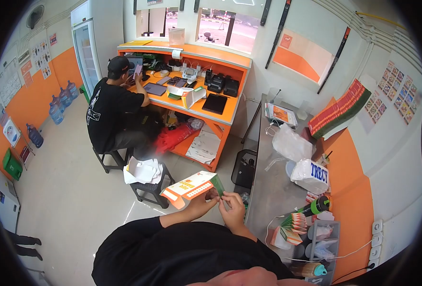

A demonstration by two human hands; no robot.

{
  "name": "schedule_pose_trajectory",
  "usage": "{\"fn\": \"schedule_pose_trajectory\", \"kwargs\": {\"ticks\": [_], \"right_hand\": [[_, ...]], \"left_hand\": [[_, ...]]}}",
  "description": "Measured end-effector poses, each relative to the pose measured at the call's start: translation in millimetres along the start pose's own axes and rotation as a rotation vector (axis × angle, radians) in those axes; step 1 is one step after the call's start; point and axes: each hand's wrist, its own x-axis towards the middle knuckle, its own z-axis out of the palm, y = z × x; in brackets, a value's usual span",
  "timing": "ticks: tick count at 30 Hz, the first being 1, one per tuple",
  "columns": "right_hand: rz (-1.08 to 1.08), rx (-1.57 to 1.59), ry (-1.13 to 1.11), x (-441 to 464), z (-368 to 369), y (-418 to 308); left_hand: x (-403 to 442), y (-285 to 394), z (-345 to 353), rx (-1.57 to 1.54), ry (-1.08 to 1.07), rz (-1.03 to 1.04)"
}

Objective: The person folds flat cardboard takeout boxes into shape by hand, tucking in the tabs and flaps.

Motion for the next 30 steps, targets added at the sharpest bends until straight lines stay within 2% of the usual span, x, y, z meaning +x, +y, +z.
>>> {"fn": "schedule_pose_trajectory", "kwargs": {"ticks": [4,9,11,13,15,21,24,26,30], "right_hand": [[0.058,0.043,0.016,1.4,1.6,-9.0],[-0.039,-0.011,0.021,1.1,1.5,-2.5],[-0.066,-0.036,0.016,1.6,1.1,-4.3],[-0.090,-0.061,0.012,2.7,-0.5,-7.9],[-0.213,-0.149,0.016,5.3,-2.9,-12.0],[-0.342,-0.217,0.031,7.8,-1.7,-14.2],[-0.344,-0.238,0.024,8.9,-3.1,-16.2],[-0.320,-0.217,0.065,9.8,-0.6,-22.2],[-0.281,-0.158,0.067,10.7,-1.5,-23.8]], "left_hand": [[-3.1,9.6,0.5,-0.021,0.029,0.024],[-6.1,-4.5,1.3,0.012,0.092,0.039],[-8.9,-4.4,-1.8,0.038,0.080,-0.036],[-8.9,-10.3,-1.4,0.029,0.095,-0.025],[-9.7,-6.8,-0.5,0.020,0.110,-0.014],[-7.1,-5.8,0.4,-0.222,0.137,0.070],[-6.0,-0.7,-1.7,-0.344,0.077,0.022],[-5.3,-3.7,-1.6,-0.387,0.048,0.075],[-7.9,2.6,-0.3,-0.436,0.092,0.013]]}}
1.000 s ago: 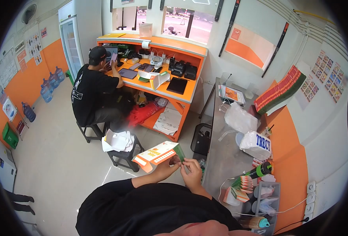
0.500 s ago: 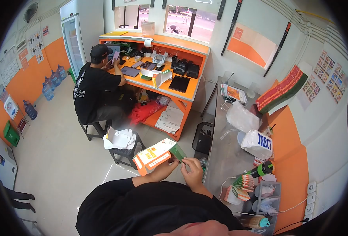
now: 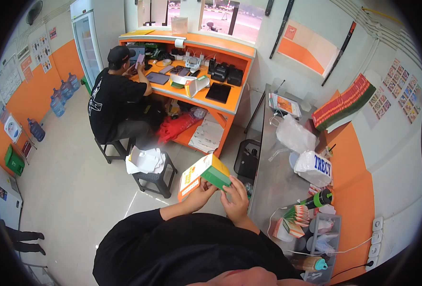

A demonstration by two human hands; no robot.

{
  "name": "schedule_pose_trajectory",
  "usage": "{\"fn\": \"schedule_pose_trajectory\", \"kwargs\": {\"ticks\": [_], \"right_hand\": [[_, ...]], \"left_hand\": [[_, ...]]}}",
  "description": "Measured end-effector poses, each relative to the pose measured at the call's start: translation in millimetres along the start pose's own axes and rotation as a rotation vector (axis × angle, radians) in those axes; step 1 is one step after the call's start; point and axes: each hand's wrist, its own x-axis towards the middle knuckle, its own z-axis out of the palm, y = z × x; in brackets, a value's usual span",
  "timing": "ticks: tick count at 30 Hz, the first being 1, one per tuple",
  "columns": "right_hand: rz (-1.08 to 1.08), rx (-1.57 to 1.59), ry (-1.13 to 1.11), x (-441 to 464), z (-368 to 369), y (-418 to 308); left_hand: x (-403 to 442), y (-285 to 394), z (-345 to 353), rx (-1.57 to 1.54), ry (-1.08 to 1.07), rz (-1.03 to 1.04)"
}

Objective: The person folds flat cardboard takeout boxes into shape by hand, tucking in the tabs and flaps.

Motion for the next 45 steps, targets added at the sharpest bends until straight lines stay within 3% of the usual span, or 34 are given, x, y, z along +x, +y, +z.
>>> {"fn": "schedule_pose_trajectory", "kwargs": {"ticks": [19,26,28,32,34,45], "right_hand": [[0.030,-0.052,-0.030,-0.4,-6.7,-0.5],[0.017,-0.075,-0.040,-4.8,-3.1,3.0],[-0.025,-0.092,-0.048,-4.8,-2.3,5.2],[-0.023,-0.086,-0.031,-3.2,-3.8,2.3],[0.016,-0.086,-0.026,-2.9,-5.1,2.2],[0.062,-0.198,-0.121,7.7,-16.8,-5.8]], "left_hand": [[-0.4,2.5,-1.4,-0.009,-0.076,0.054],[-4.3,6.6,3.2,0.088,-0.047,-0.028],[-5.0,11.0,1.6,0.290,-0.049,-0.069],[-3.6,11.4,5.6,0.285,-0.043,-0.042],[-0.4,8.3,9.7,0.044,-0.043,0.019],[8.3,-15.7,-5.6,0.154,-0.026,-0.075]]}}
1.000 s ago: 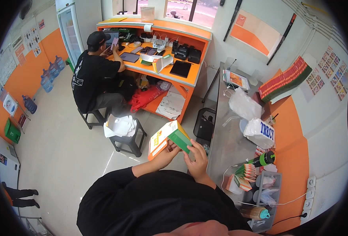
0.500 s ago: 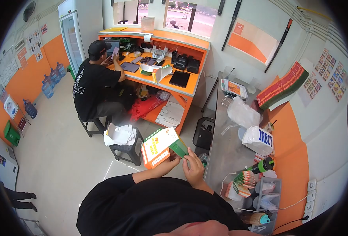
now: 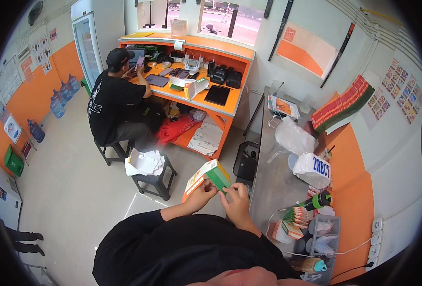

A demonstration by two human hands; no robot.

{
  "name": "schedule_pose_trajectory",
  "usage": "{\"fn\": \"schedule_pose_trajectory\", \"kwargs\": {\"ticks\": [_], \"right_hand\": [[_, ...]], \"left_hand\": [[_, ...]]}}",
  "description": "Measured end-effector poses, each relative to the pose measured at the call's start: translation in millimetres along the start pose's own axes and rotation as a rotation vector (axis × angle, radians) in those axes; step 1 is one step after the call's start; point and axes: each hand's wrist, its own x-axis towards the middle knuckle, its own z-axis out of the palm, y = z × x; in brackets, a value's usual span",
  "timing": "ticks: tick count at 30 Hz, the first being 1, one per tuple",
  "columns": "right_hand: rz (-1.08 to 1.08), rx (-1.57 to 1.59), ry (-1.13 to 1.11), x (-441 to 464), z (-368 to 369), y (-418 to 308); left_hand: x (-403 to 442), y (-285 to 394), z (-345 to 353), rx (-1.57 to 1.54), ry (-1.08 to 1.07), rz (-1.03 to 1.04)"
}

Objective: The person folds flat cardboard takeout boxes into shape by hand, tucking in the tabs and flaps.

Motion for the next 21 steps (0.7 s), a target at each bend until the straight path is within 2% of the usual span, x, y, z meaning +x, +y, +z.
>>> {"fn": "schedule_pose_trajectory", "kwargs": {"ticks": [2,4,8,10,11,13,14,15,19,21], "right_hand": [[-0.006,-0.037,-0.038,-2.3,1.6,1.3],[0.112,0.094,-0.078,-5.8,7.2,3.4],[0.081,0.089,-0.052,-5.5,6.5,3.5],[0.217,0.348,-0.021,-8.6,13.1,11.7],[0.219,0.349,-0.022,-11.2,14.0,15.0],[0.366,0.467,-0.044,-11.4,13.6,16.6],[0.366,0.467,-0.045,-12.3,15.4,18.4],[0.442,0.602,-0.019,-13.9,18.2,20.3],[0.664,0.949,0.013,-19.1,24.6,24.2],[0.688,0.961,0.017,-22.0,28.1,26.8]], "left_hand": [[-0.7,-3.2,-1.7,0.024,0.002,0.009],[-3.2,2.5,-1.6,0.213,0.018,0.010],[-2.5,7.1,1.7,0.231,0.014,0.040],[-5.7,24.8,12.0,-0.016,0.045,-0.005],[-1.6,11.0,6.3,0.018,0.008,0.003],[-4.4,22.0,7.8,0.043,-0.026,0.011],[-4.9,26.0,8.3,0.067,-0.062,0.021],[-1.7,22.8,7.5,0.146,-0.069,0.036],[-2.5,17.4,6.2,0.059,-0.050,-0.074],[-0.9,10.8,4.8,0.023,-0.054,-0.070]]}}
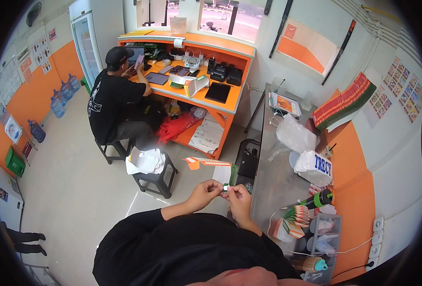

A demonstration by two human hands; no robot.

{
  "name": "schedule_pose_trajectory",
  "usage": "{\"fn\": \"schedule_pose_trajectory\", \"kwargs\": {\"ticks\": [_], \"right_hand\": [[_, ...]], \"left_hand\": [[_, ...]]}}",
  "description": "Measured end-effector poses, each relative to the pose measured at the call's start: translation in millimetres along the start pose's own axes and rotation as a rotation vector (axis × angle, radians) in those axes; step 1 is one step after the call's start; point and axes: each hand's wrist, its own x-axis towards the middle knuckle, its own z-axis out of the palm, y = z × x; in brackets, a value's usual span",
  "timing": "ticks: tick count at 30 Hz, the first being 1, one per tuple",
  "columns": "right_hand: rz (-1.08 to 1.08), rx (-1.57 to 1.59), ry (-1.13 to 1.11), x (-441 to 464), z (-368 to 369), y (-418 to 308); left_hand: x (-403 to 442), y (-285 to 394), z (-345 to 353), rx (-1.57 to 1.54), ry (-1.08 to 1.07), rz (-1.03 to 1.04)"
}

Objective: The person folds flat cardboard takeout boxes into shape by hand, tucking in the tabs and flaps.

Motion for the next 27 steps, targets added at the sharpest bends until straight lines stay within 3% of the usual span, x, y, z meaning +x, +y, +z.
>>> {"fn": "schedule_pose_trajectory", "kwargs": {"ticks": [17,23,27], "right_hand": [[-0.270,-0.228,0.095,0.5,5.7,7.5],[-0.375,-0.466,0.096,0.6,1.9,8.6],[-0.395,-0.534,0.052,-1.5,6.3,-1.7]], "left_hand": [[4.5,-1.2,-0.6,-0.019,-0.026,-0.093],[5.5,-3.0,0.6,-0.077,-0.029,-0.046],[6.3,0.1,-1.3,0.197,-0.025,0.048]]}}
